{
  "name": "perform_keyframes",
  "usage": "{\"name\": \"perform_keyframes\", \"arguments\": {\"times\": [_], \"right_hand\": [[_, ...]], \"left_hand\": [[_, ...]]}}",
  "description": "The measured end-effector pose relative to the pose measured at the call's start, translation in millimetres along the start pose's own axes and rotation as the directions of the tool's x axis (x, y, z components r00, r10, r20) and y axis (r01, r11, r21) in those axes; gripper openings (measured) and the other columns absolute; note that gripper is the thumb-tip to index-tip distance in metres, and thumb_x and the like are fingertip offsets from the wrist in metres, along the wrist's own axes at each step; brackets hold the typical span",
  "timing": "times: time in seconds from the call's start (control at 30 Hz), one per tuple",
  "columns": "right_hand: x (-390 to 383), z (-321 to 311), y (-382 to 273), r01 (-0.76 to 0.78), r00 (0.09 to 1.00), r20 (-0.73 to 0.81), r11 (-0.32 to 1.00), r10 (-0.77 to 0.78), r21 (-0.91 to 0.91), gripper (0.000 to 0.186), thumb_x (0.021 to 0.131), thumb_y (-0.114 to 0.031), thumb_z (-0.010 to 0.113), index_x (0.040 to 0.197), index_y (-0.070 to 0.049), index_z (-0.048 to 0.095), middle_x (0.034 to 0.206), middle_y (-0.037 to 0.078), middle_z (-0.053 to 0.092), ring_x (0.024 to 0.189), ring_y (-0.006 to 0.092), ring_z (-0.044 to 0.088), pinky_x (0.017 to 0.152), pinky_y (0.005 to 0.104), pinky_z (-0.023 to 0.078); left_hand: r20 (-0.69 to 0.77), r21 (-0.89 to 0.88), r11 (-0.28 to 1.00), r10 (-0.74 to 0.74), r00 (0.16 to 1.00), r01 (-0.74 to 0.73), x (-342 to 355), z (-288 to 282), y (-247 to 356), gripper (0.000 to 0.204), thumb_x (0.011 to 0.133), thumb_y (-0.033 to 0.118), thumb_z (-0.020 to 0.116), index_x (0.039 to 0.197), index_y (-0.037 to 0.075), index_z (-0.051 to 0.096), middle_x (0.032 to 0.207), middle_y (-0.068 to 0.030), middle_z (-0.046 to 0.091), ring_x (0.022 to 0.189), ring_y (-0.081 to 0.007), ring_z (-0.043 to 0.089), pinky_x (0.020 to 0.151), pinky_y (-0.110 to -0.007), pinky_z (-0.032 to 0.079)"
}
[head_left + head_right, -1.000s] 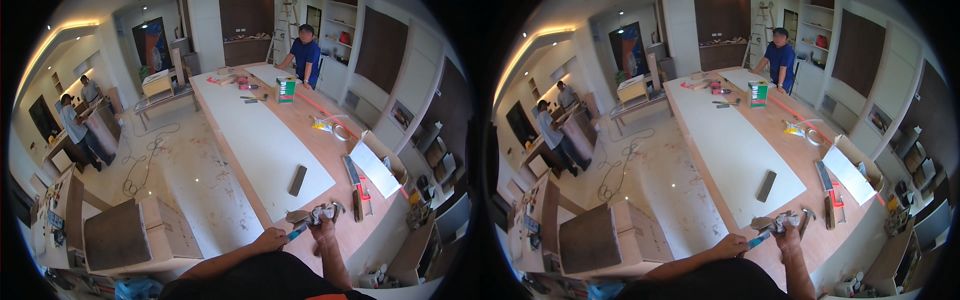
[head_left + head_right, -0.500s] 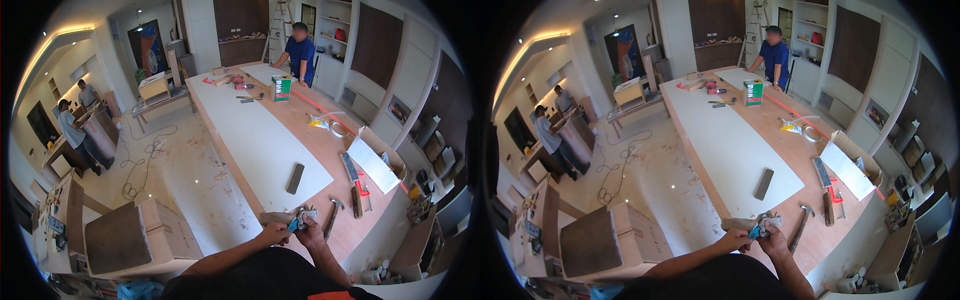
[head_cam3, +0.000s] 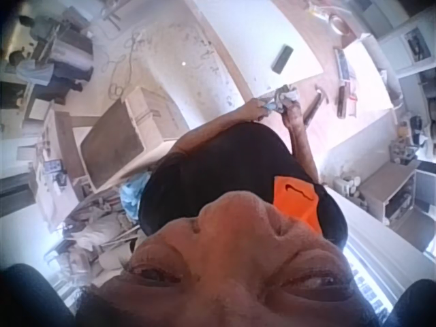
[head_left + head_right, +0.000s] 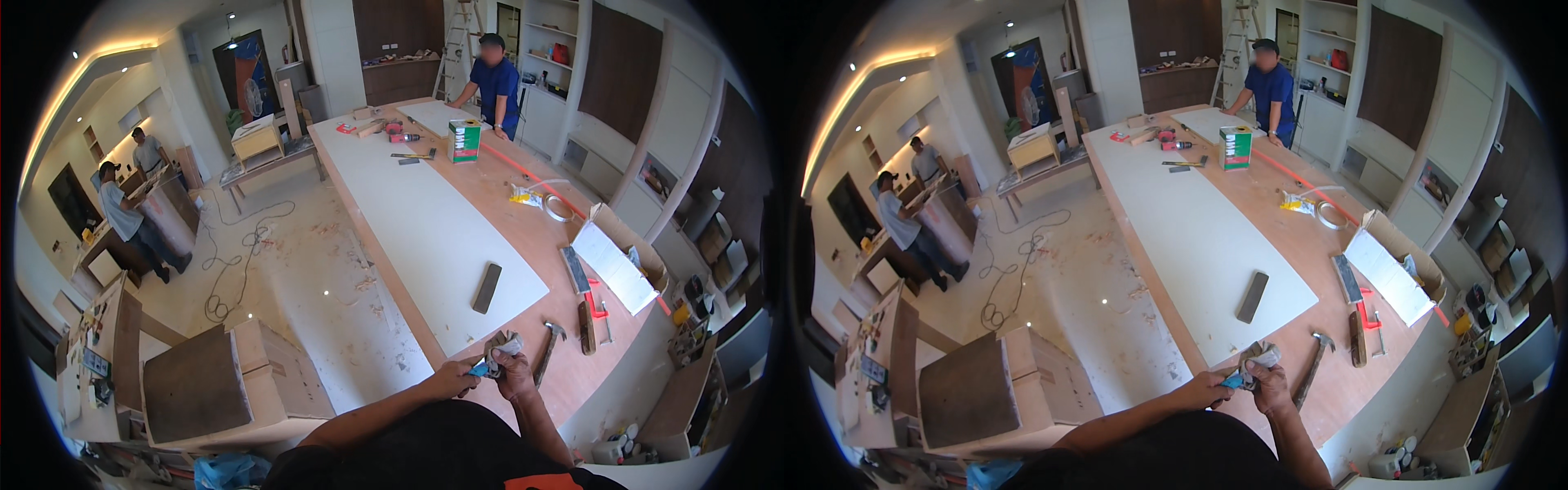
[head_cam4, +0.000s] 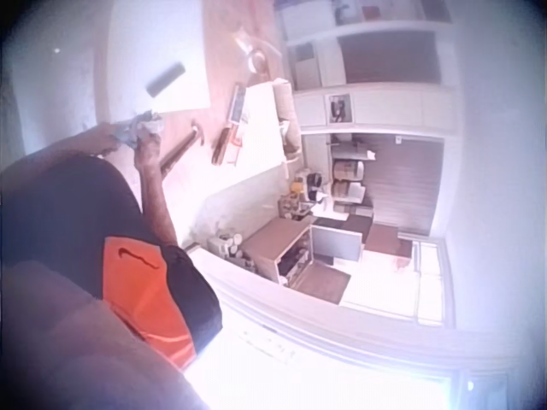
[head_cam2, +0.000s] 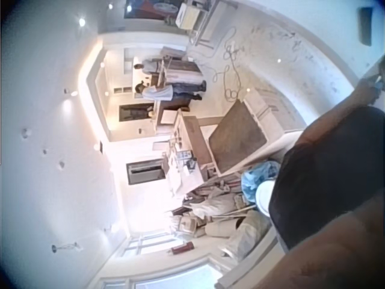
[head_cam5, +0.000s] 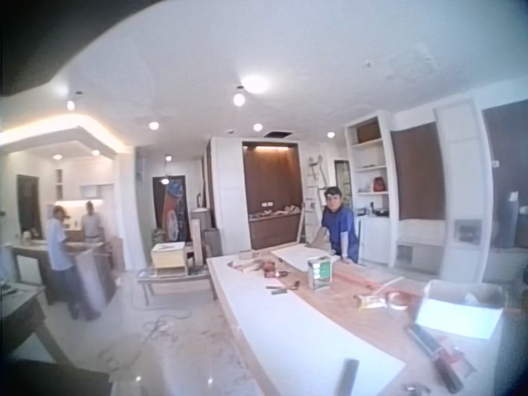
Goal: The person cleans a wooden hand plane by using a small metal blade to scrape off old residue from the wooden body and the metal iron. They wipe the components with a cloth, use a hammer to tap the assembly together, and move the plane across a wooden surface.
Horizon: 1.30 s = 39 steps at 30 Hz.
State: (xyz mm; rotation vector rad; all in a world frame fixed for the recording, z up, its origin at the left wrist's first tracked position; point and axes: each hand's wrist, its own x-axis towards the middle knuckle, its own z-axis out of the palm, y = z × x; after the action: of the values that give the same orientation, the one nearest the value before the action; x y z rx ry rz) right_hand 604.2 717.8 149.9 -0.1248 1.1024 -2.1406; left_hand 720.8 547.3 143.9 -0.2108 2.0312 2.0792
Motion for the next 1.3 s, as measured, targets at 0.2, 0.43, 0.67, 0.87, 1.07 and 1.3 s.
{"name": "perform_keyframes", "arguments": {"times": [0.2, 0.43, 0.67, 0.87, 1.07, 1.3], "right_hand": [[-4.9, -3.3, -3.0, 0.021, 0.999, 0.036, 0.996, -0.018, -0.089, 0.022, 0.089, -0.006, 0.076, 0.107, -0.009, 0.065, 0.093, 0.002, 0.07, 0.082, 0.0168, 0.069, 0.075, 0.0338, 0.056], [-8.0, 7.4, 1.4, 0.107, 0.994, -0.008, 0.971, -0.112, -0.216, 0.018, 0.089, -0.003, 0.073, 0.105, -0.008, 0.066, 0.089, 0.001, 0.068, 0.077, 0.0131, 0.066, 0.072, 0.0299, 0.054], [-9.8, 11.9, 5.6, 0.15, 0.986, -0.016, 0.939, -0.163, -0.308, 0.009, 0.087, -0.001, 0.072, 0.094, -0.007, 0.07, 0.087, 0.0, 0.069, 0.075, 0.0111, 0.064, 0.07, 0.0278, 0.051], [-13.7, 14.8, 7.1, 0.187, 0.979, -0.036, 0.954, -0.201, -0.234, 0.009, 0.085, -0.003, 0.072, 0.093, -0.006, 0.071, 0.085, 0.0, 0.069, 0.073, 0.0115, 0.064, 0.067, 0.0286, 0.051], [-15.0, -4.8, 8.4, 0.186, 0.977, -0.019, 0.894, -0.212, -0.407, 0.01, 0.086, -0.005, 0.072, 0.096, -0.006, 0.071, 0.086, 0.0, 0.069, 0.074, 0.0107, 0.063, 0.066, 0.0282, 0.05], [-18.8, 9.2, -11.7, 0.111, 0.994, 0.009, 0.994, -0.111, 0.009, 0.027, 0.092, -0.014, 0.076, 0.117, -0.007, 0.069, 0.103, 0.003, 0.072, 0.091, 0.017, 0.069, 0.083, 0.0345, 0.056]], "left_hand": [[0.053, 0.038, 0.998, -0.051, 0.997, 0.049, -8.4, 3.9, 25.9, 0.034, 0.098, 0.033, 0.067, 0.084, 0.002, 0.069, 0.058, -0.0028, 0.058, 0.05, -0.0096, 0.054, 0.048, -0.027, 0.039], [0.023, -0.005, 0.994, -0.111, 0.994, 0.111, -9.0, 4.4, 24.6, 0.039, 0.099, 0.037, 0.067, 0.085, 0.0, 0.068, 0.057, -0.0046, 0.058, 0.049, -0.0119, 0.055, 0.047, -0.027, 0.039], [-0.025, -0.031, 0.986, -0.165, 0.986, 0.165, -10.0, 2.9, 12.0, 0.038, 0.1, 0.036, 0.066, 0.087, 0.001, 0.068, 0.058, -0.0054, 0.06, 0.05, -0.0126, 0.054, 0.049, -0.028, 0.04], [-0.053, -0.009, 0.992, -0.127, 0.99, 0.127, -15.4, 3.4, 15.0, 0.035, 0.101, 0.035, 0.064, 0.088, 0.002, 0.068, 0.061, -0.0048, 0.061, 0.052, -0.0122, 0.055, 0.05, -0.028, 0.041], [-0.295, -0.446, 0.895, -0.149, 0.944, 0.001, -19.1, -2.0, 34.8, 0.035, 0.101, 0.033, 0.063, 0.087, 0.0, 0.063, 0.059, -0.0085, 0.058, 0.049, -0.0155, 0.053, 0.048, -0.029, 0.041], [-0.151, -0.16, 0.984, -0.097, 0.984, 0.073, -19.4, -6.5, 28.3, 0.034, 0.098, 0.033, 0.065, 0.087, 0.0, 0.064, 0.06, -0.007, 0.058, 0.048, -0.0134, 0.052, 0.048, -0.028, 0.04]]}}
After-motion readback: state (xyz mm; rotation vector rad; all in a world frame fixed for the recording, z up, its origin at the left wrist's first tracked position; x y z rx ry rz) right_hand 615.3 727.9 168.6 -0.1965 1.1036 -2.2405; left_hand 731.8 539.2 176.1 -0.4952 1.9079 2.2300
